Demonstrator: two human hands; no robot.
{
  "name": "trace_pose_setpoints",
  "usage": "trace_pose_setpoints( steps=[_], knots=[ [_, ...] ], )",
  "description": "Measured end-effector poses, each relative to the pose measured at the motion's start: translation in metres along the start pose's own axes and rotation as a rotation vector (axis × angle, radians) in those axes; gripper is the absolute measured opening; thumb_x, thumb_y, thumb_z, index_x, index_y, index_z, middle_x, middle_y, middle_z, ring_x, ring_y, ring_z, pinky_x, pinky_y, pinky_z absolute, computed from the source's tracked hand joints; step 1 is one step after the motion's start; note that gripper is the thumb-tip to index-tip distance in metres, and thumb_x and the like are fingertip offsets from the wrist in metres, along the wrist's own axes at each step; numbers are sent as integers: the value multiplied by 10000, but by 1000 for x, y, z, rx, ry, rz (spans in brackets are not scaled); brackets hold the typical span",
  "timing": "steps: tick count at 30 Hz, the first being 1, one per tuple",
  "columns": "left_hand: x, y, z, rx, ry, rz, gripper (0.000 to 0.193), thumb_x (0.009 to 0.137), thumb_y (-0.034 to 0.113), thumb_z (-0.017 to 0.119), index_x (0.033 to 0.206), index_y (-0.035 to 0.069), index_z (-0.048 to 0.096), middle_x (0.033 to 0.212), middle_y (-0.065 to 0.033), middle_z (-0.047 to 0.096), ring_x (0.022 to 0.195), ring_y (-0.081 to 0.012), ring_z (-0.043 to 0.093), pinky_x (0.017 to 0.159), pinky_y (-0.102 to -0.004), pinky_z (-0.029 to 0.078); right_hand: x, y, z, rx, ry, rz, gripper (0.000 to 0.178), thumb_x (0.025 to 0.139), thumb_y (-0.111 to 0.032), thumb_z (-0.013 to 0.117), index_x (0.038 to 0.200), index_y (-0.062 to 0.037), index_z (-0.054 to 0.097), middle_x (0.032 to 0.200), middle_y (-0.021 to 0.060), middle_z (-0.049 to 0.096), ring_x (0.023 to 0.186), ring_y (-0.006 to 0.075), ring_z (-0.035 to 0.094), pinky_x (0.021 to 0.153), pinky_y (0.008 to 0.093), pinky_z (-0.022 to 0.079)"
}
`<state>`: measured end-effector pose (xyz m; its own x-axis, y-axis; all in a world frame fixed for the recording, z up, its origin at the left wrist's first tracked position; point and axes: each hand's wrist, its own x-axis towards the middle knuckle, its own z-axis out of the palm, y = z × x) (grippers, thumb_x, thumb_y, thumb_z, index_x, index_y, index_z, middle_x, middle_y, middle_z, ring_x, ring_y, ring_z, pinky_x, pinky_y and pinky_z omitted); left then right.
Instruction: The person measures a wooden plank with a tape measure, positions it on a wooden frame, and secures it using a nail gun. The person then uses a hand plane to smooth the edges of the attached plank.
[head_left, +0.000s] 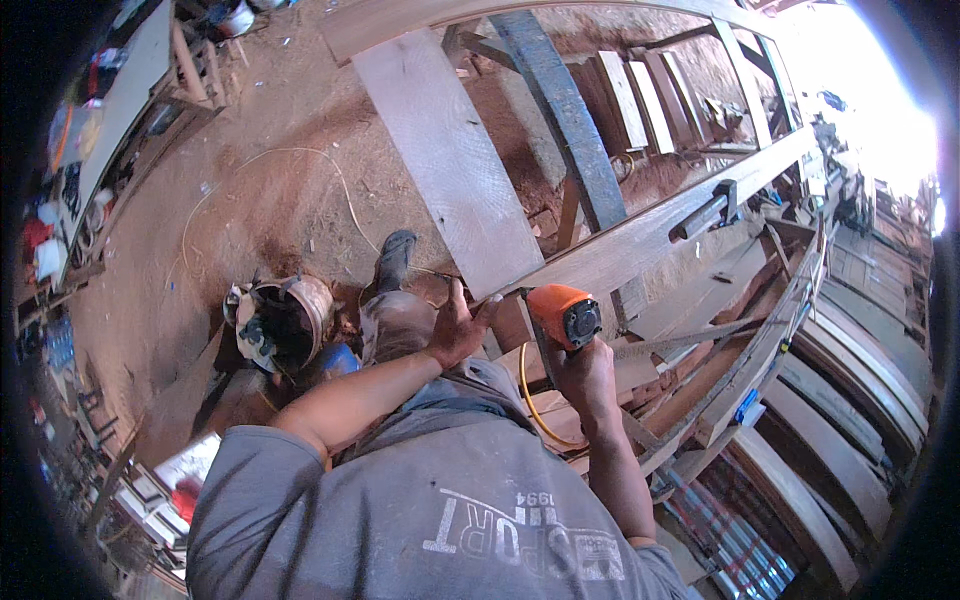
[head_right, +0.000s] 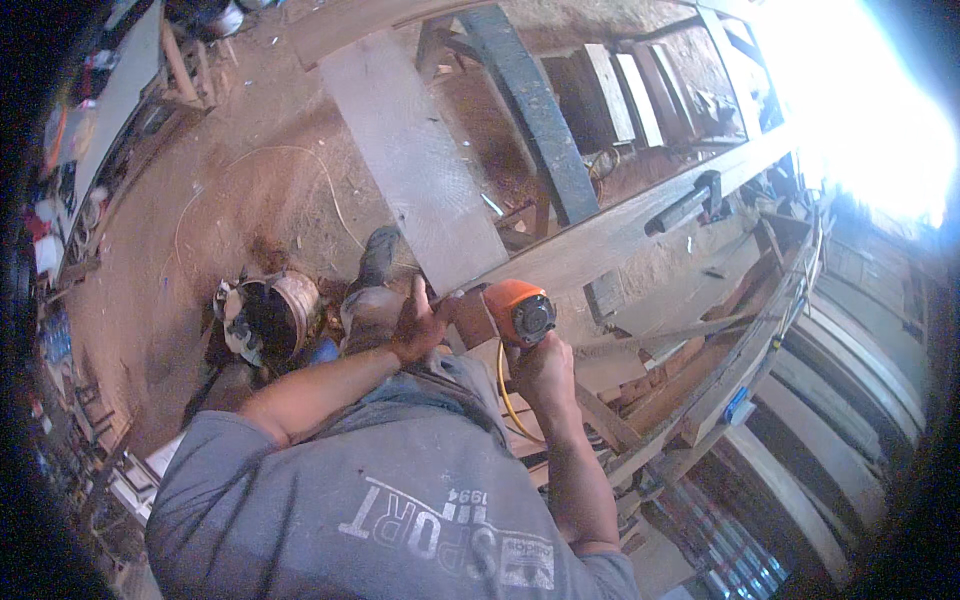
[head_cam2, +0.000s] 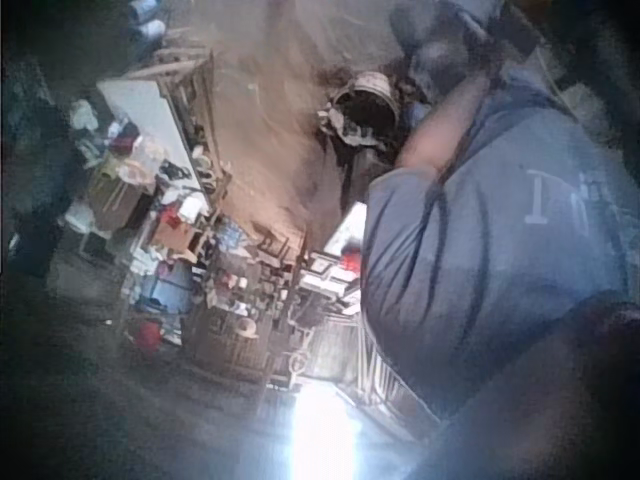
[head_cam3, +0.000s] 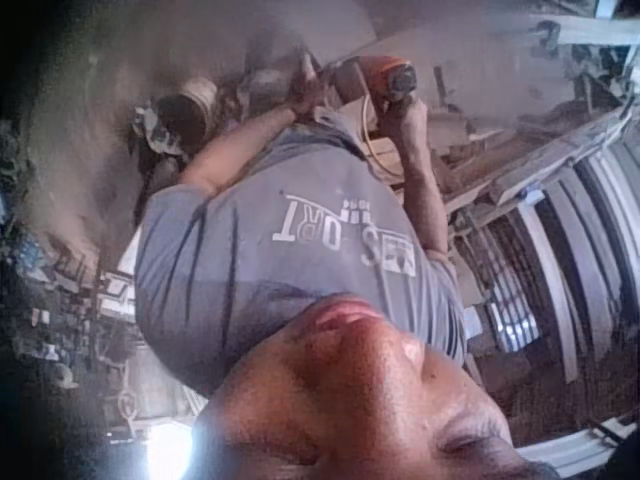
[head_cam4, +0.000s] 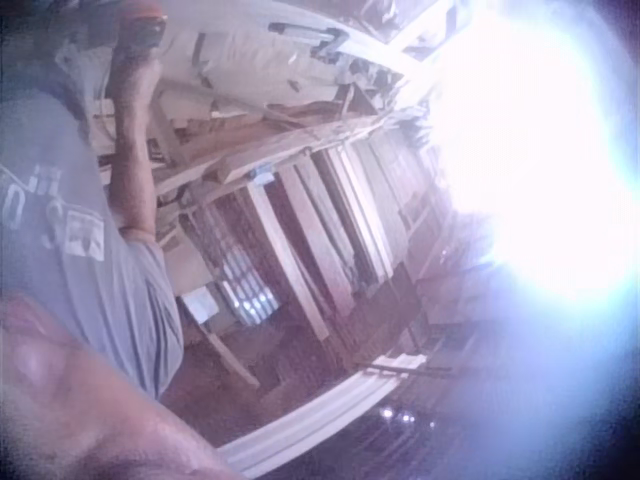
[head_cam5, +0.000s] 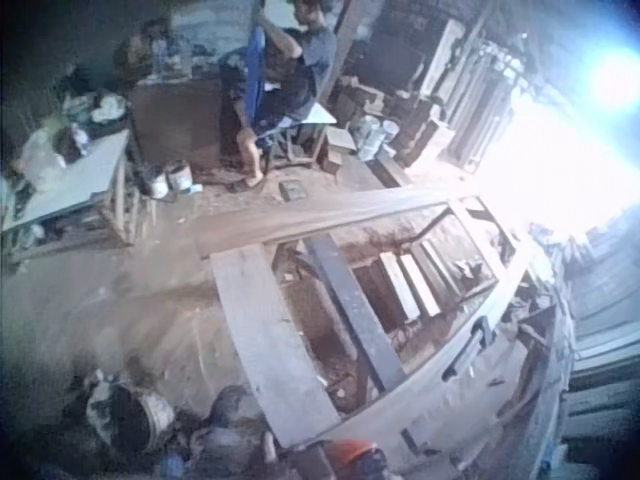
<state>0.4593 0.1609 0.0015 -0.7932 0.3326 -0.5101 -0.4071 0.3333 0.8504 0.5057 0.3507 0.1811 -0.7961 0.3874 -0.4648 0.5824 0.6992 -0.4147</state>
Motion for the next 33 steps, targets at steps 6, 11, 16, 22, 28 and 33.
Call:
trace_pose_setpoints(
  steps=[6, 11, 16, 22, 28, 33],
  knots=[
    [-5, 14, 20, -129, 248, 88, 646, 994, 518, 749, 1240, -26, 501, 1085, -264, 763, 1025, -454, 754, 864, -503, 581, 9, 9, -4, -36, -22, -45, 256, 960, -258, 779, 962, -2, 762, 846, 273, 741, 908, 457, 757, 717, 533, 599],
    [-7, 13, 30, -161, 331, 52, 608, 990, 481, 763, 1231, -30, 538, 1072, -252, 757, 1020, -411, 765, 855, -491, 587, 12, 11, -7, -54, -47, -120, 279, 991, -272, 744, 1024, 4, 768, 865, 272, 750, 932, 431, 771, 747, 502, 598],
    [-6, 10, 40, -270, 397, 121, 589, 995, 477, 750, 1215, -33, 555, 1038, -261, 748, 996, -442, 754, 836, -514, 580, 16, 5, -18, -107, -112, -97, 279, 1033, -267, 700, 1122, -10, 763, 909, 240, 777, 972, 342, 807, 786, 447, 595],
    [1, -6, 49, -134, 456, 124, 545, 993, 466, 747, 1146, -30, 581, 975, -274, 728, 961, -487, 728, 819, -543, 565, 23, 29, -11, -51, -124, -42, 335, 1052, -336, 699, 1075, -10, 774, 747, 105, 734, 726, 190, 724, 637, 394, 547],
    [5, -22, 54, -89, 470, 135, 590, 982, 511, 737, 1118, -39, 574, 982, -305, 702, 966, -510, 701, 828, -554, 554, 17, 5, -18, -57, -137, -65, 338, 1049, -328, 697, 1055, 1, 774, 737, 138, 736, 735, 194, 743, 663, 408, 559],
    [0, -9, 50, -81, 488, 133, 612, 983, 520, 733, 1142, -50, 575, 978, -305, 697, 961, -513, 697, 831, -561, 549, 19, 5, -19, -132, -146, -149, 307, 1037, -293, 694, 1106, -2, 759, 877, 241, 769, 955, 343, 804, 778, 462, 587]
  ],
)
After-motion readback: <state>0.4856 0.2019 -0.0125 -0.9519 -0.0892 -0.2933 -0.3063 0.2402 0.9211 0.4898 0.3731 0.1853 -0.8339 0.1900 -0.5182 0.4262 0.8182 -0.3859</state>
